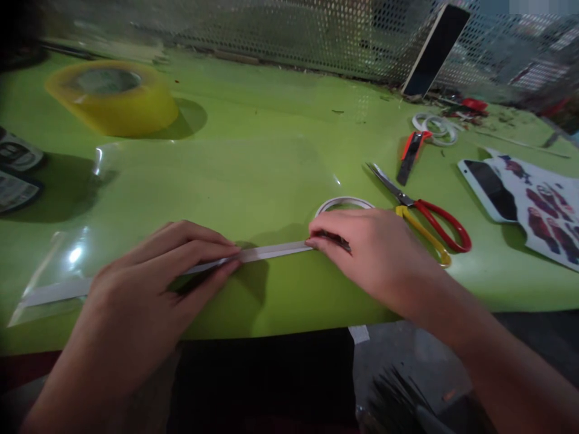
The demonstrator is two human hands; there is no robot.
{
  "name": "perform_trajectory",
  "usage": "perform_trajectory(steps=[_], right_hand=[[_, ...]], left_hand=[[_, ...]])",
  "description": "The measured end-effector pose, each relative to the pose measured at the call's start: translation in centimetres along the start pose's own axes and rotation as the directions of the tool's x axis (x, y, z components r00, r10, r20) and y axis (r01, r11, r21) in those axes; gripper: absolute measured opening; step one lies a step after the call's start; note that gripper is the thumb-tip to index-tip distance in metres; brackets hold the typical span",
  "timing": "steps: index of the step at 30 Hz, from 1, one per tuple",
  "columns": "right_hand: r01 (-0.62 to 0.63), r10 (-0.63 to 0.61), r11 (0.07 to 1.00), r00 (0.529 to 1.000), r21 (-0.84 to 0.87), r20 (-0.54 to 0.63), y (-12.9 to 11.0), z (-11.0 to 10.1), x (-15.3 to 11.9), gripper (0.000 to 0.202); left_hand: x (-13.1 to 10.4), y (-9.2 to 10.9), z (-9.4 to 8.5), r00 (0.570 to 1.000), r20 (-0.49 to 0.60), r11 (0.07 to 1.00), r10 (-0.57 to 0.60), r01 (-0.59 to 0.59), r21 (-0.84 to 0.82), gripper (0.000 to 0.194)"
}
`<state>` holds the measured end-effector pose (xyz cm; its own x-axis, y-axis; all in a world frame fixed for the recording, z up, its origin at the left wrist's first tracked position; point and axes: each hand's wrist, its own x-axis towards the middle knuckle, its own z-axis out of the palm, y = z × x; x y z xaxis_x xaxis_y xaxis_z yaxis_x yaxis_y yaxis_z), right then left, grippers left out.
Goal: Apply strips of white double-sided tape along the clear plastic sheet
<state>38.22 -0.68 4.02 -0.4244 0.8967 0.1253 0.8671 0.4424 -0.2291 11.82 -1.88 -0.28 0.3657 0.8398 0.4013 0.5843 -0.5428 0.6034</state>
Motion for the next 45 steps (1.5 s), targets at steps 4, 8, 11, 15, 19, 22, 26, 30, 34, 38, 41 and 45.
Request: perform_trajectory(steps=[4, 8, 11, 15, 19, 22, 26, 30, 34, 38, 41, 45], right_hand=[[0.046, -0.046, 0.999, 0.999, 0.000, 0.012, 1.5, -0.7, -0.2, 0.010], [0.131, -0.131, 0.991, 0.991, 0.040, 0.014, 2.2, -1.0, -0.5, 0.015], [0.102, -0.102, 0.995, 0.995, 0.021, 0.006, 2.2, -0.7, -0.5, 0.013], [0.046, -0.048, 0.998, 0.997, 0.039, 0.055, 2.0, -0.5, -0.3, 0.013], [0.024, -0.033, 0.997, 0.993, 0.077, 0.114, 2.0, -0.8, 0.0, 0.018], [0.045, -0.056, 0.996, 0.989, 0.079, 0.134, 2.1, -1.2, 0.2, 0.020], [0.075, -0.089, 0.993, 0.985, 0.094, 0.146, 2.1, -1.4, 0.6, 0.023], [0.094, -0.105, 0.993, 0.983, 0.078, 0.151, 2.1, -1.3, 0.8, 0.024], [0.103, -0.111, 0.993, 0.980, 0.052, 0.163, 2.2, -1.2, 0.9, 0.022], [0.086, -0.092, 0.995, 0.985, 0.050, 0.148, 2.3, -1.1, 0.8, 0.020], [0.070, -0.078, 0.996, 0.985, 0.057, 0.154, 2.4, -1.0, 0.8, 0.019], [0.075, -0.085, 0.995, 0.983, 0.067, 0.164, 2.4, -1.0, 1.0, 0.018]], left_hand=[[-0.1, 0.0, -0.1, 1.000, 0.017, 1.000, -0.012, 0.012, -0.012, 0.010], [-0.1, -0.2, 0.0, 1.000, 0.014, 1.000, -0.012, 0.012, -0.018, 0.010], [0.0, -0.4, 0.1, 1.000, 0.004, 1.000, -0.019, 0.020, -0.010, 0.011], [-0.2, -0.4, 0.2, 1.000, 0.000, 1.000, -0.021, 0.021, 0.004, 0.012], [-0.5, -0.4, 0.1, 0.998, 0.004, 0.998, -0.057, 0.057, 0.015, 0.010], [-0.5, -0.3, 0.2, 0.997, 0.007, 0.997, -0.074, 0.073, 0.021, 0.009], [-0.3, -0.2, 0.3, 0.997, 0.005, 0.997, -0.073, 0.072, 0.034, 0.011], [-0.1, -0.1, 0.4, 0.998, -0.014, 0.997, -0.065, 0.066, 0.047, 0.011], [-0.3, -0.2, 0.4, 0.996, -0.002, 0.995, -0.085, 0.085, 0.045, 0.014], [-0.5, -0.1, 0.5, 0.995, -0.023, 0.994, -0.101, 0.102, 0.031, 0.012], [-0.5, 0.0, 0.7, 0.993, -0.060, 0.994, -0.103, 0.105, 0.026, 0.013], [-0.5, -0.1, 0.6, 0.995, -0.038, 0.995, -0.095, 0.096, 0.016, 0.013]])
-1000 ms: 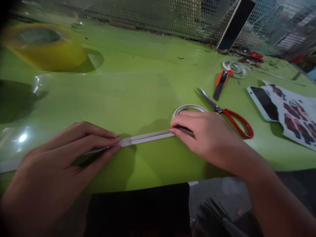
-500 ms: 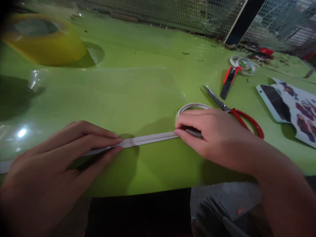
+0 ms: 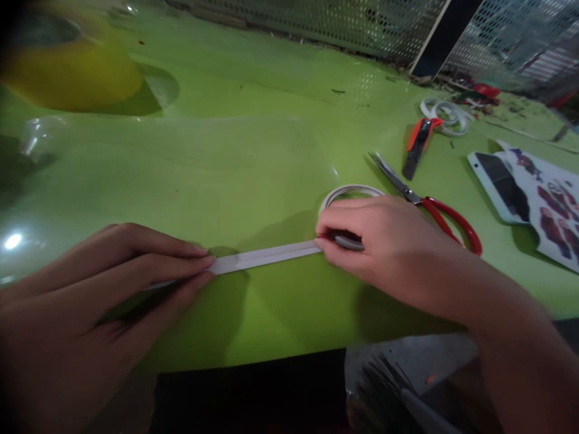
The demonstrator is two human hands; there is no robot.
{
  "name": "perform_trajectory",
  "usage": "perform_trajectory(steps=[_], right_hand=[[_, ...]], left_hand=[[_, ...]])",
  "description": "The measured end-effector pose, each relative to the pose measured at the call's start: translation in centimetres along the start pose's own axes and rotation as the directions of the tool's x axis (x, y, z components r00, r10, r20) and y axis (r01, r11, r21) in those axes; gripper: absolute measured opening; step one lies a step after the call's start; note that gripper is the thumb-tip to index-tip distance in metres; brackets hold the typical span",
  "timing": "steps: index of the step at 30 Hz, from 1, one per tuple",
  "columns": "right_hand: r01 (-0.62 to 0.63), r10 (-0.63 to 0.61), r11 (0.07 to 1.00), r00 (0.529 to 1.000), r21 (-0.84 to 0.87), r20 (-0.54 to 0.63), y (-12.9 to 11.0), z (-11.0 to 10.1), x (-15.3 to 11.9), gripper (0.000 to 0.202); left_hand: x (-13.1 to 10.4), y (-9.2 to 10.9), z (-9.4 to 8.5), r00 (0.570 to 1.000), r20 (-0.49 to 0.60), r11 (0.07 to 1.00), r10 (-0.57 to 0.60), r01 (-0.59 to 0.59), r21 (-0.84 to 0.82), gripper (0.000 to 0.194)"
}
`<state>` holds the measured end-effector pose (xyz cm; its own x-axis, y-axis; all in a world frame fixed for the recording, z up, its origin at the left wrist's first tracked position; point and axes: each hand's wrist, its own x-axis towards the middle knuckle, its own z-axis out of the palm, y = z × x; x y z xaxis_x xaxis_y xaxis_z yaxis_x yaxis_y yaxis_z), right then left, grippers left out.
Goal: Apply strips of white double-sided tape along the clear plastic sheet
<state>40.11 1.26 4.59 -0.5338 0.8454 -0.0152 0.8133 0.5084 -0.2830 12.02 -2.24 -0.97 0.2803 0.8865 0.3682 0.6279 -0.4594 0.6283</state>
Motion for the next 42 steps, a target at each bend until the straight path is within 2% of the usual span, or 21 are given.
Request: perform_trajectory(steps=[3, 9, 18, 22, 27, 30, 34, 36, 38, 42], right_hand=[[-0.006, 0.006, 1.000, 1.000, -0.001, -0.003, 0.0, 0.1, 0.1, 0.019], [-0.032, 0.033, 0.999, 0.999, -0.027, 0.019, 0.0, 0.2, 0.1, 0.019], [-0.073, 0.073, 0.997, 0.996, 0.005, 0.042, -0.4, 0.1, 0.1, 0.020], [-0.115, 0.113, 0.993, 0.991, 0.019, 0.072, -0.6, 0.0, 0.2, 0.020], [-0.203, 0.196, 0.979, 0.969, 0.033, 0.153, -0.9, -0.4, 0.8, 0.021], [-0.262, 0.254, 0.965, 0.945, 0.012, 0.207, -1.1, -0.9, 1.3, 0.022], [-0.254, 0.252, 0.967, 0.931, -0.026, 0.263, -1.1, -1.3, 1.7, 0.022], [-0.240, 0.246, 0.969, 0.928, -0.056, 0.279, -1.0, -1.4, 1.9, 0.021], [-0.234, 0.247, 0.969, 0.922, -0.078, 0.297, -0.8, -1.4, 2.0, 0.020], [-0.259, 0.306, 0.947, 0.907, -0.189, 0.290, -1.0, -1.6, 1.9, 0.022]], left_hand=[[-0.1, -0.3, -0.1, 0.999, 0.045, 1.000, 0.005, -0.005, 0.003, 0.013], [-0.3, -0.9, 0.1, 0.999, 0.013, 1.000, 0.030, -0.030, 0.003, 0.011], [-0.3, -1.5, -0.1, 0.998, 0.036, 0.998, 0.043, -0.044, 0.038, 0.012], [-0.3, -1.3, 0.0, 0.999, 0.032, 0.998, 0.041, -0.042, 0.051, 0.012], [-0.2, -0.2, 0.0, 0.999, -0.026, 0.998, 0.042, -0.040, 0.048, 0.015], [-0.1, 0.1, -0.2, 0.989, 0.065, 0.984, 0.135, -0.142, 0.105, 0.017], [0.1, 0.3, -0.4, 0.922, 0.264, 0.898, 0.284, -0.352, 0.264, 0.035], [0.4, 0.8, -0.1, 0.903, 0.301, 0.846, 0.305, -0.402, 0.349, 0.041], [0.8, 1.4, 0.2, 0.890, 0.322, 0.806, 0.322, -0.436, 0.400, 0.036], [1.2, 2.5, 0.7, 0.888, 0.327, 0.783, 0.323, -0.445, 0.434, 0.029]])
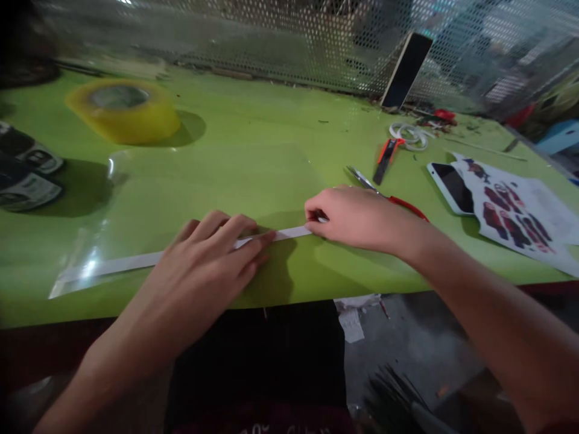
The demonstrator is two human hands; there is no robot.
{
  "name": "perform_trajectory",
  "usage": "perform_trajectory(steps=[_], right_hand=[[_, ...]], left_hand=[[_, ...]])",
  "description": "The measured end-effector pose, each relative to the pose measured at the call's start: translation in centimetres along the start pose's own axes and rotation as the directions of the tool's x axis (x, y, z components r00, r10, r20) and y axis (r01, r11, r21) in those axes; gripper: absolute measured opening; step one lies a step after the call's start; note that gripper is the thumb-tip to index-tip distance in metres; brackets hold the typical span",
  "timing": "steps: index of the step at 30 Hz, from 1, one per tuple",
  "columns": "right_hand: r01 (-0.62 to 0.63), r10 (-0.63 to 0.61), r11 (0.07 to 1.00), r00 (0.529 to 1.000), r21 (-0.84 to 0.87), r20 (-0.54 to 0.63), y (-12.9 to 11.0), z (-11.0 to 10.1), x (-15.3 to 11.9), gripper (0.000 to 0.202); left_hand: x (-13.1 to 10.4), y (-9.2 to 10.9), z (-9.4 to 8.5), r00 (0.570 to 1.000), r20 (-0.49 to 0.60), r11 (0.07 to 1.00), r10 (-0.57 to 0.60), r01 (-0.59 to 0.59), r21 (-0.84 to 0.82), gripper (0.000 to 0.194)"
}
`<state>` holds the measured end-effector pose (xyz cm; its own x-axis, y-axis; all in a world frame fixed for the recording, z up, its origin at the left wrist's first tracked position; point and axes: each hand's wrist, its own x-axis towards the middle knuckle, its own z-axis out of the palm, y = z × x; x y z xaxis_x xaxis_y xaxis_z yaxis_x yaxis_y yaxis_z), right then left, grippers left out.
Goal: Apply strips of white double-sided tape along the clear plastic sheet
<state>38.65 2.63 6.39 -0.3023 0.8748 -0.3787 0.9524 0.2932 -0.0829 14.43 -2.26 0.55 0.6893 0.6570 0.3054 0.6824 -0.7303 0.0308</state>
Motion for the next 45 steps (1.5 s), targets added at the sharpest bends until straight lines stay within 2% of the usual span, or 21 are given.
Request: perform_trajectory(steps=[4, 7, 10, 13, 16, 21, 24, 27, 31, 37, 45], right_hand=[[-0.114, 0.100, 0.972, 0.992, -0.208, -0.076, -0.6, -0.3, -0.6, 0.026], [-0.138, 0.115, 0.960, 0.988, -0.244, -0.104, -0.4, -0.4, -1.1, 0.028], [-0.074, 0.059, 0.982, 0.994, -0.176, -0.088, 0.3, -0.4, -1.5, 0.024], [0.058, -0.057, 0.998, 0.997, 0.014, -0.047, 1.2, -0.2, -1.7, 0.024], [0.179, -0.176, 0.971, 0.984, 0.157, -0.034, 1.6, -0.1, -1.7, 0.026], [0.211, -0.209, 0.967, 0.978, 0.140, -0.029, 1.4, -0.2, -1.3, 0.024], [0.217, -0.214, 0.969, 0.976, 0.115, -0.038, 1.2, -0.2, -1.3, 0.021], [0.206, -0.203, 0.973, 0.978, 0.102, -0.046, 1.2, -0.3, -1.4, 0.019], [0.201, -0.198, 0.971, 0.980, 0.133, -0.037, 1.0, -0.3, -1.6, 0.018], [0.185, -0.183, 0.976, 0.983, 0.117, -0.022, 0.7, -0.5, -1.5, 0.017], [0.159, -0.148, 0.982, 0.983, 0.103, -0.109, 0.2, -0.2, -1.9, 0.018]], left_hand=[[-0.4, 0.3, -0.1, 0.999, -0.033, 0.999, -0.020, 0.021, 0.034, 0.030], [-1.1, 0.4, 0.0, 0.997, -0.068, 0.999, -0.042, 0.044, 0.031, 0.029], [-1.9, 0.4, -0.1, 0.993, -0.089, 0.996, -0.083, 0.084, 0.010, 0.029], [-2.8, 0.1, -0.5, 0.989, -0.074, 0.992, -0.125, 0.125, -0.010, 0.029], [-3.2, 0.2, -1.2, 0.990, -0.029, 0.990, -0.139, 0.139, 0.001, 0.028], [-1.3, 1.7, -1.4, 0.991, -0.090, 0.995, -0.099, 0.100, 0.012, 0.020], [0.8, 3.1, -0.6, 0.997, -0.068, 0.997, -0.036, 0.031, -0.065, 0.018], [2.2, 4.0, 0.5, 1.000, -0.025, 0.999, -0.009, 0.008, -0.042, 0.021], [2.2, 4.2, 1.5, 0.999, -0.040, 1.000, -0.015, 0.014, -0.019, 0.025], [1.8, 4.0, 1.7, 0.998, -0.054, 1.000, -0.013, 0.012, -0.013, 0.025], [2.4, 3.5, 1.6, 1.000, -0.024, 0.999, 0.008, -0.009, -0.040, 0.020]])
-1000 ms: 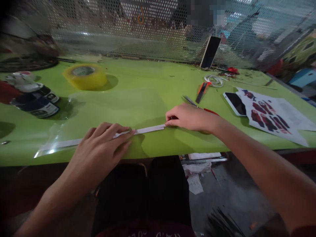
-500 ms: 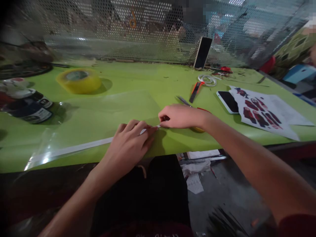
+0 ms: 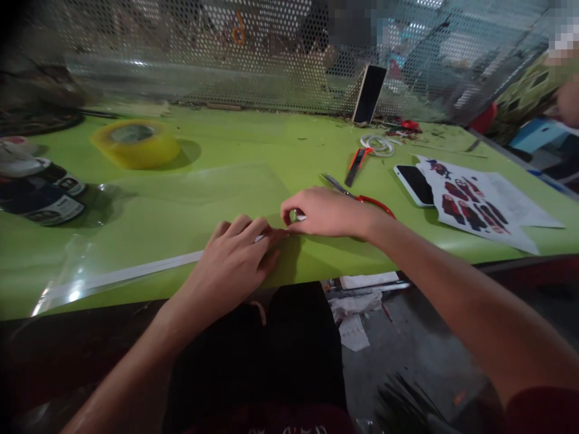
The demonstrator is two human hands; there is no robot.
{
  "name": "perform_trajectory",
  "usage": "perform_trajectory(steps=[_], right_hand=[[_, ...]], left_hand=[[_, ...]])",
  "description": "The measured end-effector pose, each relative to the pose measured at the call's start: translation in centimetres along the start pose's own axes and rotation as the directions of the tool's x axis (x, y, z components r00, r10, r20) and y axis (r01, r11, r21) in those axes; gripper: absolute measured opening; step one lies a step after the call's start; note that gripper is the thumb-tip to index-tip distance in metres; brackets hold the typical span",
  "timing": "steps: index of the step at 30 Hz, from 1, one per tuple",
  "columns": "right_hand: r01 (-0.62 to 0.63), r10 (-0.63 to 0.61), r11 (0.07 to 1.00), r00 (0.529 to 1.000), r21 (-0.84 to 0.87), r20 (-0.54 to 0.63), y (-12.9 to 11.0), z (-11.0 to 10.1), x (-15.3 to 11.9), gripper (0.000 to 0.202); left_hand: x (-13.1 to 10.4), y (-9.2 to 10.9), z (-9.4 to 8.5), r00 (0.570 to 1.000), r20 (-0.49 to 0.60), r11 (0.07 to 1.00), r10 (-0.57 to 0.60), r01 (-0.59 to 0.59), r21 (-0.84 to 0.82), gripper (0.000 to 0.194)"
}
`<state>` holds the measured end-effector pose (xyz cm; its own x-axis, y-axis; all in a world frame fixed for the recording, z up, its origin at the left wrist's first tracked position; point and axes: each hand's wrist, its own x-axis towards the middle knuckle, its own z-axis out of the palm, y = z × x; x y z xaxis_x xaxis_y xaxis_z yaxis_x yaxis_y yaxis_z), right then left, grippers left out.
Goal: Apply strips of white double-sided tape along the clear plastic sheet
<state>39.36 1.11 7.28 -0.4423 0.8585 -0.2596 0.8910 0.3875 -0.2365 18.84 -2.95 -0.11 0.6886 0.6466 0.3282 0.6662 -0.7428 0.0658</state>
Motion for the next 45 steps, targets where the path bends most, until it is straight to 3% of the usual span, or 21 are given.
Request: perform_trajectory(steps=[6, 18, 26, 31, 39, 45], right_hand=[[-0.030, 0.031, 0.999, 0.996, 0.012, -0.080, -0.4, 0.9, -0.3, 0.019], [-0.076, 0.080, 0.995, 0.994, 0.064, -0.078, -1.1, 1.2, -0.5, 0.020], [-0.049, 0.062, 0.992, 0.993, 0.116, -0.102, -0.5, 2.7, -1.3, 0.020], [-0.008, 0.025, 0.994, 0.986, 0.110, -0.162, -0.3, 3.4, -1.5, 0.015], [-0.024, -0.004, 0.997, 0.941, -0.079, -0.338, 0.5, 6.3, -1.4, 0.020], [0.079, -0.083, 0.997, 0.906, -0.029, -0.416, 1.4, 7.6, -1.5, 0.024]], left_hand=[[0.0, -0.3, 0.2, 1.000, -0.009, 1.000, 0.008, -0.008, -0.015, 0.020], [0.0, 0.0, 0.0, 1.000, -0.008, 1.000, -0.003, 0.003, 0.009, 0.022], [0.3, -0.1, 0.0, 0.997, 0.017, 0.996, 0.072, -0.073, 0.059, 0.023], [0.5, -0.1, -0.2, 0.992, 0.045, 0.988, 0.119, -0.123, 0.095, 0.021], [0.3, 0.5, -0.6, 0.990, 0.054, 0.975, 0.132, -0.139, 0.171, 0.021], [0.2, 0.9, -0.9, 0.985, 0.063, 0.955, 0.162, -0.173, 0.243, 0.027]])
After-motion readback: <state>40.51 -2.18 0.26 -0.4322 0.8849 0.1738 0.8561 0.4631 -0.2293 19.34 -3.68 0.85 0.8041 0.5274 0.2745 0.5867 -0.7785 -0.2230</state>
